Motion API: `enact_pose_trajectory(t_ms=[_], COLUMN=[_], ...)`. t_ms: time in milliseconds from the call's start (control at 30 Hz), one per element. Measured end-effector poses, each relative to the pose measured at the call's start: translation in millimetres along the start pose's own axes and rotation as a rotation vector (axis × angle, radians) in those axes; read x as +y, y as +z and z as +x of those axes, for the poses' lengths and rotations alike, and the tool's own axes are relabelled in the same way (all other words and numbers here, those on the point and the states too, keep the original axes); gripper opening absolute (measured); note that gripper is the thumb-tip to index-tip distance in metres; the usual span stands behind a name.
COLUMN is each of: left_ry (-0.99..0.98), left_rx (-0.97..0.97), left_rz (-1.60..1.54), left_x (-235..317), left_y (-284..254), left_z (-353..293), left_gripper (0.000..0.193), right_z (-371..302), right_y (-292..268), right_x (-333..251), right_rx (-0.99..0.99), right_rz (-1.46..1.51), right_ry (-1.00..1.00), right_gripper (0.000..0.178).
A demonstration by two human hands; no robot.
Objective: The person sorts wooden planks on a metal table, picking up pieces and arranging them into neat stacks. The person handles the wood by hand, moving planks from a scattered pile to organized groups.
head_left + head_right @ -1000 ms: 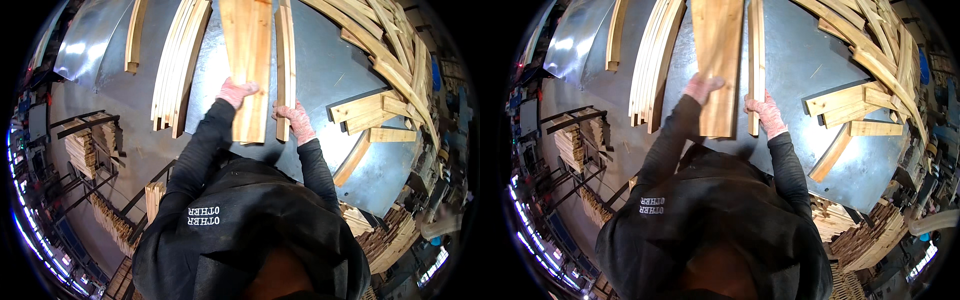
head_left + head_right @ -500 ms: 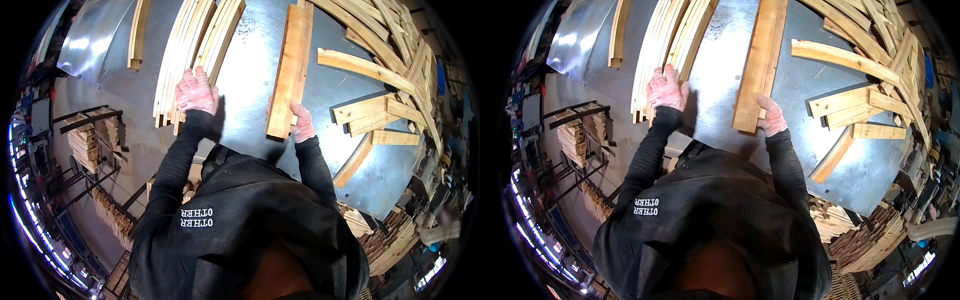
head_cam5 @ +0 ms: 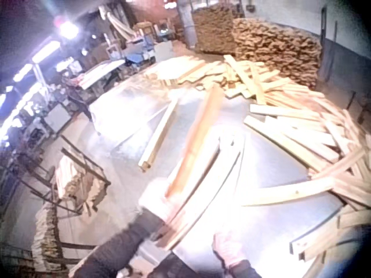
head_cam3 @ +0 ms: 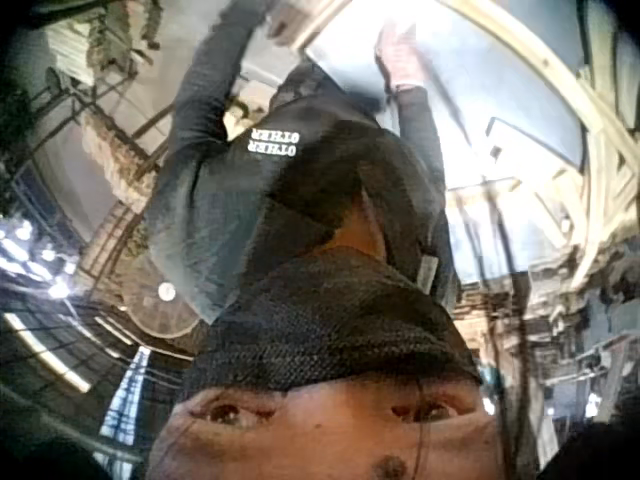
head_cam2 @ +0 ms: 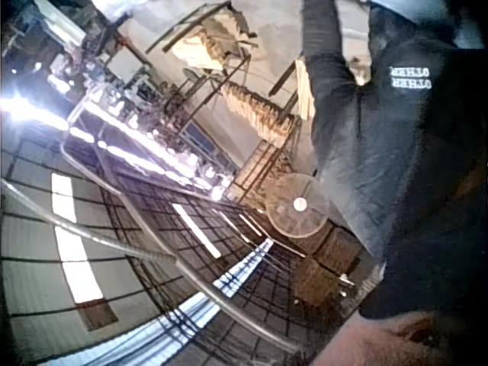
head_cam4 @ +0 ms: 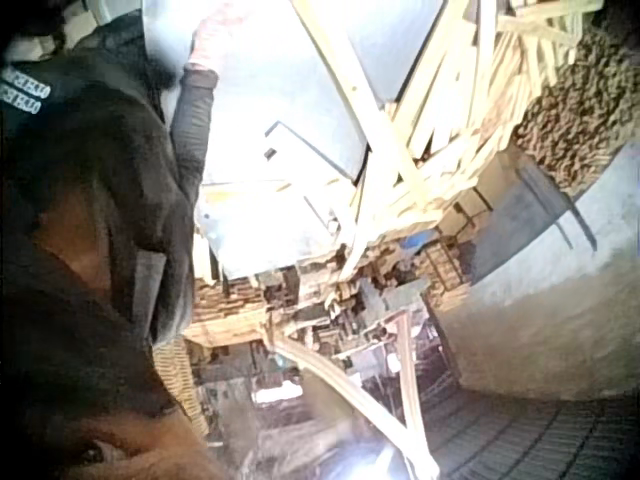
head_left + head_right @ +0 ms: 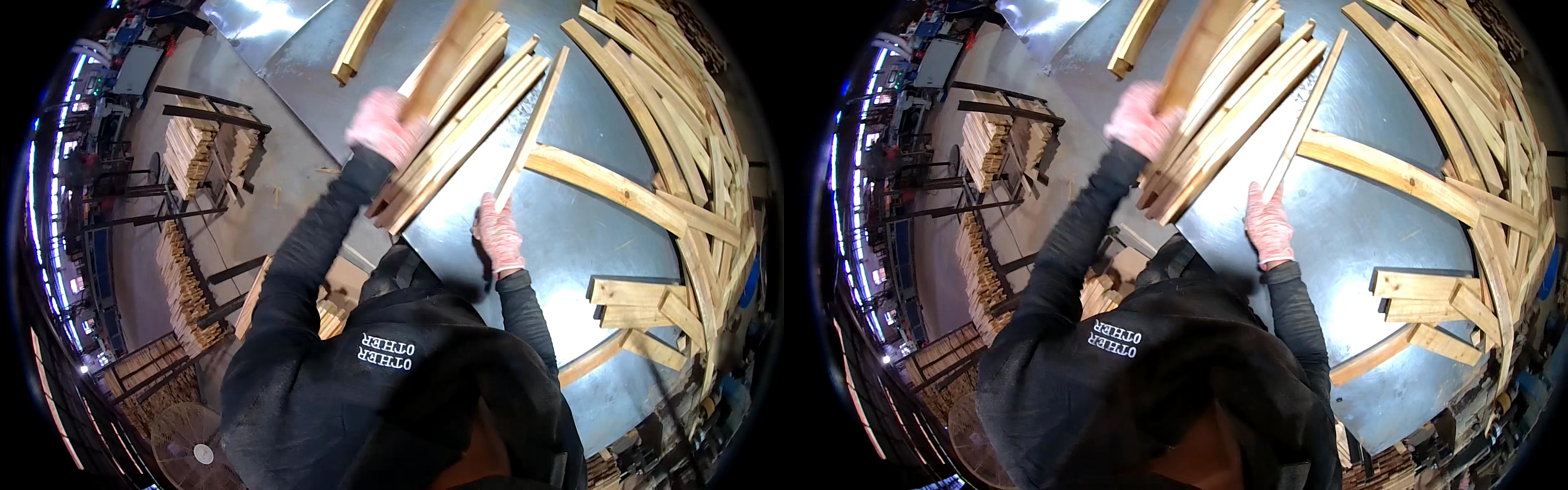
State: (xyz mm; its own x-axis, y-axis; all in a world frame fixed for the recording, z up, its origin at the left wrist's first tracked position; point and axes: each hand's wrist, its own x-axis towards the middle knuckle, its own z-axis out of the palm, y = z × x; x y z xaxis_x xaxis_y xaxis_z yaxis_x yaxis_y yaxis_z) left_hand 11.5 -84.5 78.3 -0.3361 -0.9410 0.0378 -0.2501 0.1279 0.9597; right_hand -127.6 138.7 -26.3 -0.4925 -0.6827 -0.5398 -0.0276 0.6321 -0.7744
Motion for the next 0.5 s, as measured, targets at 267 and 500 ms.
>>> enact_pose_trajectory(t_ms=[267,500], left_ry=[-0.103,-0.091], left_rx=[-0.064,-0.085], left_rz=[1.197,1.071], left_x=[-57.8,-100.6], left_y=[-97.7,-81.4], left_z=[216.1,231.6], left_gripper=[0.059,0.078], right_z=[6.4,-3.8], right_y=[74.2,53.1], right_x=[-43.6,-79.6], right_rx=[0.080,0.037], right_rz=[0.402,0.083], right_ry=[-0.099,0.249], right_gripper=[0.080,0.072])
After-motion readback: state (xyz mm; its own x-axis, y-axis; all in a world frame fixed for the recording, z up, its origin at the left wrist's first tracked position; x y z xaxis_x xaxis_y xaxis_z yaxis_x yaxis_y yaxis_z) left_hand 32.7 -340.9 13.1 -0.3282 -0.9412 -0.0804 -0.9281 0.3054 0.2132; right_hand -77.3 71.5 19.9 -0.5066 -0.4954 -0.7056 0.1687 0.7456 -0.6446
